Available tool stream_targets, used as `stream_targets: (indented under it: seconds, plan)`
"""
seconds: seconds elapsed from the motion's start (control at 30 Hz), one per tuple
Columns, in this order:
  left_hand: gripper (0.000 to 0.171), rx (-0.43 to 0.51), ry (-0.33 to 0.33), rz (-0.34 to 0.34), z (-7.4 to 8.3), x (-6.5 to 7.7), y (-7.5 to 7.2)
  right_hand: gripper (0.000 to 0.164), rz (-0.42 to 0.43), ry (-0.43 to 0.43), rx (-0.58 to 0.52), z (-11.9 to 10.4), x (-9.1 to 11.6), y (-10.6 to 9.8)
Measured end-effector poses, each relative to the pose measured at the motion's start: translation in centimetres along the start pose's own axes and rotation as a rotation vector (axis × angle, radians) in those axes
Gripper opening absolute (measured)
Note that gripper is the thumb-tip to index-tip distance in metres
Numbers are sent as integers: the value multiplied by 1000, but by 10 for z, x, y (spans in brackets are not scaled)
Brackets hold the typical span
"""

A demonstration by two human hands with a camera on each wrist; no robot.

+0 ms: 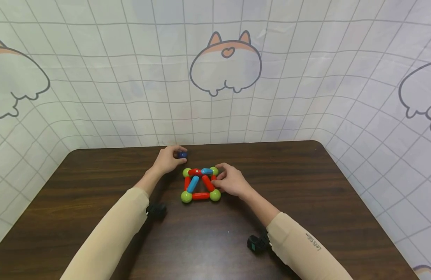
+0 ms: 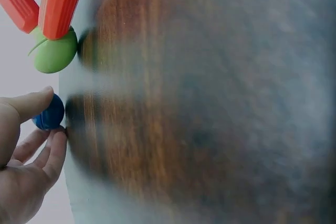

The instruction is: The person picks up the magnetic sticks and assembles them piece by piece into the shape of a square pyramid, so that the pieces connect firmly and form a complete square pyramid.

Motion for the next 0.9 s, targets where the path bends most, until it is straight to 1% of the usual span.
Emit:
stream_targets:
  seconds: [0.27, 0.47, 0.63, 0.77, 0.9]
  plan:
    - [35, 48, 20, -13, 1, 11, -2, 55, -4, 5, 0, -2, -1, 1]
    - [35, 103, 23, -4, 4, 19, -5, 54, 0, 15, -2, -4, -1, 0]
    - [36, 178, 50, -7, 15, 30, -8, 55, -3, 26, -4, -4, 0, 1]
    - [36, 233, 92, 0, 28, 41, -14, 55, 12, 39, 2, -2, 1, 1]
    - [34, 269, 122, -3, 41, 51, -18, 55, 20, 49, 3, -2, 3, 1]
Point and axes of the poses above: each hand's wrist, its own x-axis away from the middle knuckle, its own y-axis out of the palm, z = x × y, the point moved 8 cm from there along -x, towards the middle knuckle, and after that the axes turned 11 degrees about -x, right-handed, at the moved point
